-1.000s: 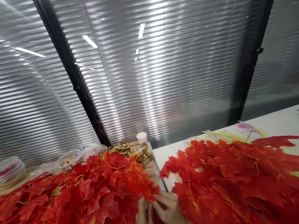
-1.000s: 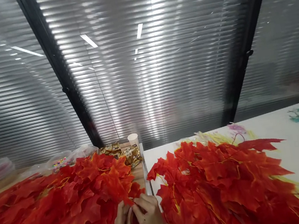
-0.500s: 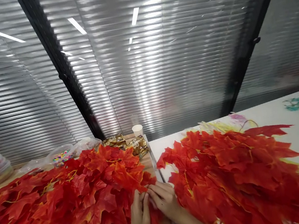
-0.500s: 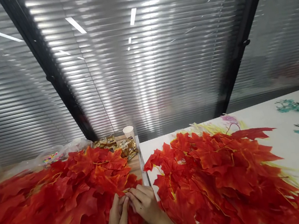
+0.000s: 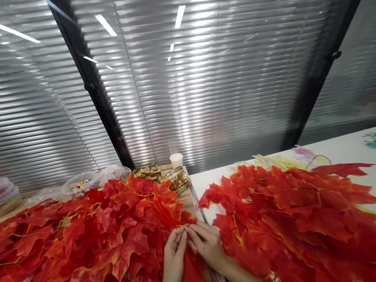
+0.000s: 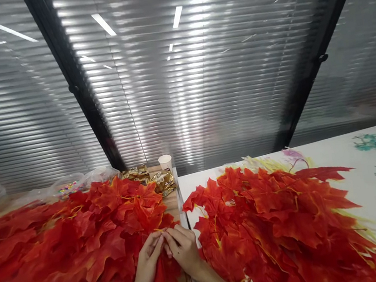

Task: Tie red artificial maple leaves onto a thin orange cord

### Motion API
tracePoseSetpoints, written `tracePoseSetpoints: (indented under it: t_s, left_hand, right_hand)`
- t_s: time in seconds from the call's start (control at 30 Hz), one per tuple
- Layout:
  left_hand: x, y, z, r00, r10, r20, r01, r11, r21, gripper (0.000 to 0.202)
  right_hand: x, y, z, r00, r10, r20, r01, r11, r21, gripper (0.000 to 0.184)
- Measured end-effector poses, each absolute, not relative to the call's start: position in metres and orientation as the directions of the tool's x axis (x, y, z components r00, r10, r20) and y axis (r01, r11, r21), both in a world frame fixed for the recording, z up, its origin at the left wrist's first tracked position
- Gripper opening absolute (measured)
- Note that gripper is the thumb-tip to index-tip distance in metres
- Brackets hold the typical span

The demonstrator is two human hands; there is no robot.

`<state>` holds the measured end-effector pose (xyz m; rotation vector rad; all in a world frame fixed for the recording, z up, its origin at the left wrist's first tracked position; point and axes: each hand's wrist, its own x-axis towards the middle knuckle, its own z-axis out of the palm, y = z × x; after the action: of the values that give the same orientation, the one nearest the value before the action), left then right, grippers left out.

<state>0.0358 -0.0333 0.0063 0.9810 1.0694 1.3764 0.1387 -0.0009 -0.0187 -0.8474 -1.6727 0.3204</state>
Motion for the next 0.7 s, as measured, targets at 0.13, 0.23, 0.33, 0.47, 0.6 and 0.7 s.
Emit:
tracePoseSetpoints:
  t_s: [0.13, 0.23, 0.33, 0.47, 0.6, 0.7]
  left_hand:
    - [0.037, -0.034, 0.009, -0.051, 0.997, -0.056, -0.329, 0.036, 0.944, 0.023]
    - [0.037, -0.035, 0.008, -0.085, 0.994, -0.061, -0.291, 0.034, 0.956, 0.027]
    - [0.036, -0.033, 0.007, -0.098, 0.993, -0.064, -0.268, 0.035, 0.963, 0.031]
    - [0.033, -0.032, 0.009, -0.123, 0.989, -0.081, -0.270, 0.045, 0.962, 0.030]
    - [0.030, -0.033, 0.014, -0.101, 0.989, -0.112, -0.260, 0.082, 0.962, 0.028]
    - [0.028, -0.032, 0.016, -0.077, 0.991, -0.112, -0.269, 0.087, 0.959, 0.030]
  right_hand:
    - [0.139, 0.001, -0.020, -0.038, 0.743, 0.668, 0.301, 0.646, -0.702, 0.025]
    - [0.141, 0.003, -0.019, -0.009, 0.770, 0.638, 0.305, 0.609, -0.732, 0.026]
    - [0.144, 0.005, -0.017, 0.037, 0.780, 0.625, 0.303, 0.587, -0.750, 0.025]
    - [0.146, 0.006, -0.014, 0.017, 0.795, 0.606, 0.265, 0.581, -0.770, 0.023]
    - [0.143, 0.009, -0.013, -0.015, 0.857, 0.515, 0.167, 0.510, -0.844, 0.024]
    - [0.141, 0.013, -0.015, -0.060, 0.948, 0.314, -0.053, 0.311, -0.949, 0.021]
